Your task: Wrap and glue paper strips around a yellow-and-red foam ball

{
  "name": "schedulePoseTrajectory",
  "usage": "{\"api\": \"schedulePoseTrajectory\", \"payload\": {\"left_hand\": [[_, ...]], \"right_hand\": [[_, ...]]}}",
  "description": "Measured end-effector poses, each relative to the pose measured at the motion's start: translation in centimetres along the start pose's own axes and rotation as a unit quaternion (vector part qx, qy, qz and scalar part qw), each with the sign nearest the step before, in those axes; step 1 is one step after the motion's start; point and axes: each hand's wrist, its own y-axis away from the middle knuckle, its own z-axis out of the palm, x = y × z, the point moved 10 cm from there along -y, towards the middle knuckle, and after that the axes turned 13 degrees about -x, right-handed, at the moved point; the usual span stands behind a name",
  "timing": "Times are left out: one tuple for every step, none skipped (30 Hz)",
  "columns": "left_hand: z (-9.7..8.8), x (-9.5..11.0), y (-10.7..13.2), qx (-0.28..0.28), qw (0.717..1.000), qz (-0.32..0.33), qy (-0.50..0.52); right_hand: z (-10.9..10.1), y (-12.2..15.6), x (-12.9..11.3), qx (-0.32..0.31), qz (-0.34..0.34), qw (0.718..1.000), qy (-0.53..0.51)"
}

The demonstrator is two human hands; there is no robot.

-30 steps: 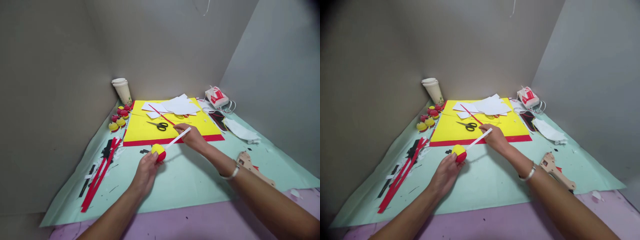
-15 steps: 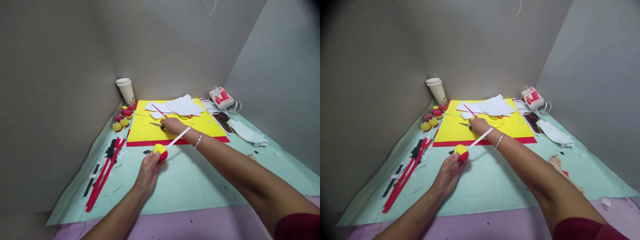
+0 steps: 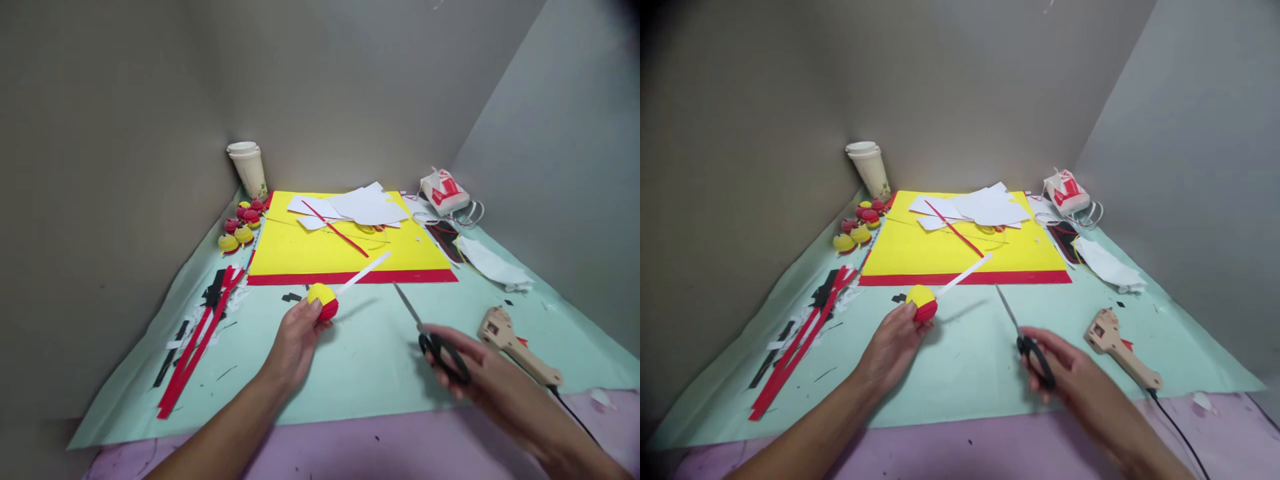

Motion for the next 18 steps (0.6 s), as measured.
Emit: {"api": "schedulePoseTrajectory", "payload": {"left_hand": [[0.3, -0.1, 0.1, -0.004, 1.0, -0.004, -0.005], [0.6, -0.2, 0.2, -0.009, 1.0, -0.009, -0.009], [0.9, -0.3, 0.3, -0.014, 1.0, -0.012, -0.013], [1.2, -0.4, 0.4, -0.019, 1.0, -0.015, -0.016], [1.4, -0.6, 0.4, -0.025, 0.999, -0.018, -0.018], [1.6, -0.7, 0.5, -0.031, 0.999, -0.019, -0.02], [1.8, -0.8, 0.6, -0.037, 0.999, -0.02, -0.023], [1.9, -0.9, 0.6, -0.045, 0.998, -0.022, -0.027], [2.1, -1.0, 0.7, -0.053, 0.998, -0.024, -0.032], [2.3, -1.1, 0.7, -0.062, 0.997, -0.029, -0.038], [2.4, -1.3, 0.7, -0.07, 0.996, -0.034, -0.045], [2.5, -1.5, 0.8, -0.075, 0.995, -0.039, -0.051], [2.6, -1.7, 0.8, -0.079, 0.994, -0.045, -0.056], [2.7, -1.8, 0.8, -0.082, 0.994, -0.049, -0.059], [2.7, -2.0, 0.9, -0.083, 0.993, -0.052, -0.061], [2.8, -2.1, 0.9, -0.083, 0.993, -0.055, -0.062], [2.8, -2.1, 0.9, -0.083, 0.993, -0.058, -0.064], [2.9, -2.2, 0.9, -0.082, 0.993, -0.061, -0.066]], "right_hand": [[1.1, 0.9, 1.0, -0.021, -0.003, 0.999, -0.03], [2.4, 1.5, 1.7, -0.048, -0.01, 0.998, -0.048], [3.4, 1.8, 2.2, -0.062, -0.018, 0.996, -0.059], [4.1, 1.9, 2.5, -0.065, -0.026, 0.996, -0.061], [4.7, 1.7, 2.6, -0.067, -0.031, 0.996, -0.056], [4.9, 1.5, 2.8, -0.064, -0.031, 0.996, -0.047], [5.1, 1.3, 2.9, -0.062, -0.028, 0.997, -0.034], [5.3, 1.1, 2.9, -0.062, -0.025, 0.998, -0.022], [5.3, 1.0, 2.9, -0.061, -0.021, 0.998, -0.012], [5.3, 1.0, 2.8, -0.057, -0.02, 0.998, -0.004], [5.3, 1.0, 2.6, -0.053, -0.022, 0.998, 0.004], [5.3, 1.2, 2.4, -0.049, -0.025, 0.998, 0.012], [5.4, 1.3, 2.1, -0.045, -0.027, 0.998, 0.02], [5.5, 1.5, 1.9, -0.043, -0.029, 0.998, 0.029], [5.7, 1.6, 1.7, -0.041, -0.029, 0.998, 0.036], [5.8, 1.8, 1.5, -0.04, -0.029, 0.998, 0.041], [5.9, 1.8, 1.4, -0.039, -0.028, 0.998, 0.043], [6.0, 1.8, 1.4, -0.038, -0.027, 0.998, 0.044]]}}
